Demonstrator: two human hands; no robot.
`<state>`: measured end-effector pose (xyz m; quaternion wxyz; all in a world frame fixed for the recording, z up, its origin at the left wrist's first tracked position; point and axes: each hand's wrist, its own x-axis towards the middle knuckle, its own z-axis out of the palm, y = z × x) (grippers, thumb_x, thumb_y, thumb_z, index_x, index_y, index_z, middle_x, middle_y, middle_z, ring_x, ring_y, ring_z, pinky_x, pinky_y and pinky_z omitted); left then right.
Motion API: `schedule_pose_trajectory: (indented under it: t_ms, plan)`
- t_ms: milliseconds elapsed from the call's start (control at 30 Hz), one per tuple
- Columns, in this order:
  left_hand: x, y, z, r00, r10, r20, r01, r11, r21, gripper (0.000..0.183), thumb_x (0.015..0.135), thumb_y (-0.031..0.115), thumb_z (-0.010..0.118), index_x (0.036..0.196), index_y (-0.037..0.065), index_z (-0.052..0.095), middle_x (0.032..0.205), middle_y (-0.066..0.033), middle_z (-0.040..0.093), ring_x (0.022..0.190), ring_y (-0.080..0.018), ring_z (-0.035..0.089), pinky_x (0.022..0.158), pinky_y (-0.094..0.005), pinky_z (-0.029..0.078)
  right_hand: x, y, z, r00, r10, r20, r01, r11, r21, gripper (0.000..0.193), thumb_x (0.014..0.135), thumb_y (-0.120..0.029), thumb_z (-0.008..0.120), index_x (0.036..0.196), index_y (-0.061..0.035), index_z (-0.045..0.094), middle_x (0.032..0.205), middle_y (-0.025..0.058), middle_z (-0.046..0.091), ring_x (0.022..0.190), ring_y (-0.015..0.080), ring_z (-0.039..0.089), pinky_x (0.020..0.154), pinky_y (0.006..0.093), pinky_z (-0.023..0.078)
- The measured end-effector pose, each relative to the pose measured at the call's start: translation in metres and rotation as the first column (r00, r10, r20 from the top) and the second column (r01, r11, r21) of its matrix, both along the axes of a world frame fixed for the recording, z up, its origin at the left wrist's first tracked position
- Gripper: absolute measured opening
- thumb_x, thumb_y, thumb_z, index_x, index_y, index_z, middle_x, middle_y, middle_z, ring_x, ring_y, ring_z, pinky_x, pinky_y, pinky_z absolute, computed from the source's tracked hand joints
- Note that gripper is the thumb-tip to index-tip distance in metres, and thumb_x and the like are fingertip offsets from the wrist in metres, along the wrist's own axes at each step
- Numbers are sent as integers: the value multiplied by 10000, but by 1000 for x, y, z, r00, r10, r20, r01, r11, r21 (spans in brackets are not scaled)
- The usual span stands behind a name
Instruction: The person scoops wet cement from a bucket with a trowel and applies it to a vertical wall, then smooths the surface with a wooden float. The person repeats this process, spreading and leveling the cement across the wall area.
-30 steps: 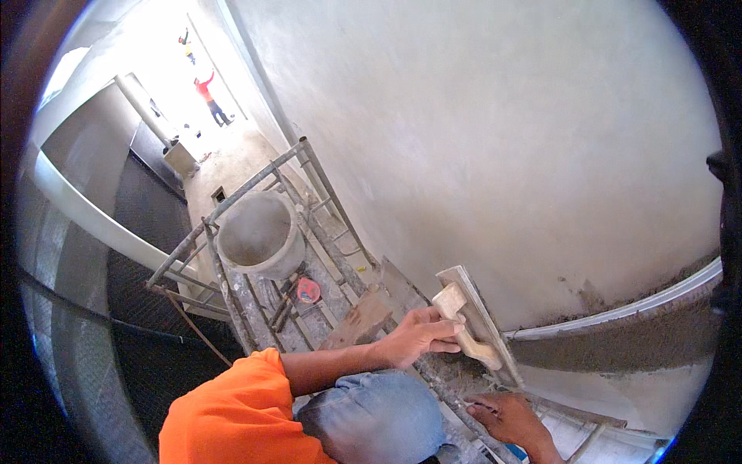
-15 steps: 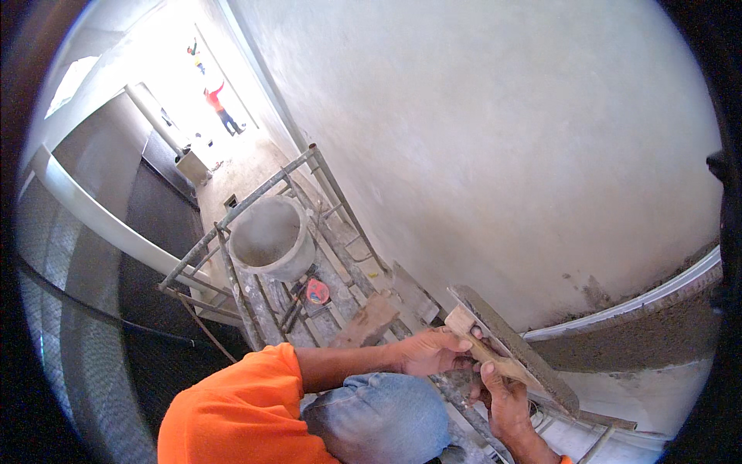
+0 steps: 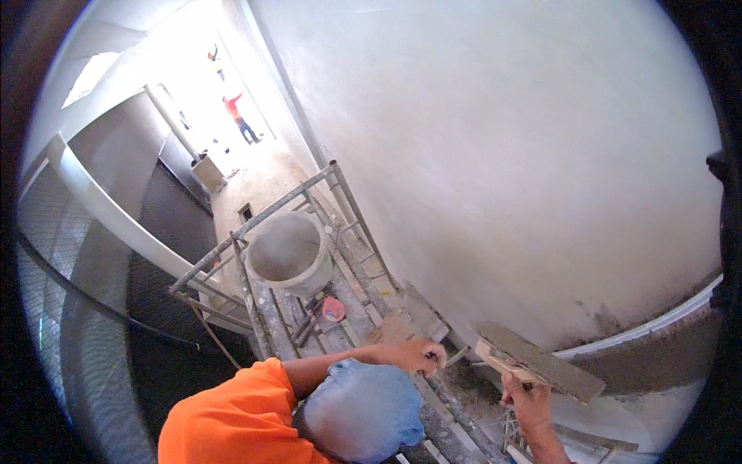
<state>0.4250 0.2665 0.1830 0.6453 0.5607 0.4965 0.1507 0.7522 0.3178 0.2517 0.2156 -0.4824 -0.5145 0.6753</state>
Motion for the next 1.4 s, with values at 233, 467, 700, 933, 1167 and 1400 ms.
schedule_pose_trajectory:
  t_ms: [233,467,700,933,1167,1400]
  plan:
    - [-13,-11,12,951,299,78,-284,946,-156,373,952,370,679,1139,50,722,766,-48,686,664,-102,621,587,-278,489,-10,52,-68,785,184,591,-524,705,478,464,894,-382,765,1227,-67,692,1190,149,729,1055,391,696,923,472,554]
    - [0,11,-1,963,270,6,-268,958,-98,471,981,504,655,1064,55,768,705,-36,671,544,-118,594,489,-302,474,-23,58,-12,494,287,821,-707,681,188,415,851,-395,740,1087,-54,729,1043,300,685,987,459,665,825,532,537]
    - [13,27,-2,964,228,136,-216,971,-99,453,998,479,650,1076,45,756,778,-43,702,601,-114,647,559,-303,530,-8,47,15,466,383,798,-574,817,-57,491,857,-510,716,1002,-43,751,968,257,722,963,462,688,885,523,535]
    - [12,42,15,971,196,-137,-207,976,-69,432,1003,456,658,1036,36,759,689,-15,627,622,-107,609,559,-286,499,29,32,-41,403,382,831,-644,764,-39,418,866,-397,657,922,6,754,937,273,727,930,436,718,867,518,576]
    - [3,-60,-25,873,487,32,-485,873,-50,382,980,368,694,1097,5,694,842,-81,686,658,-153,630,587,-292,515,10,37,-26,505,342,793,-699,700,143,416,832,-328,609,906,62,732,941,295,723,921,452,720,844,527,577]
    - [-10,-99,-46,884,463,68,-355,759,-546,530,953,246,695,1404,21,531,1285,-189,642,1079,-255,681,907,-376,567,1,43,18,782,315,539,-557,740,376,357,809,-229,670,1049,33,703,903,286,725,901,433,731,806,517,595]
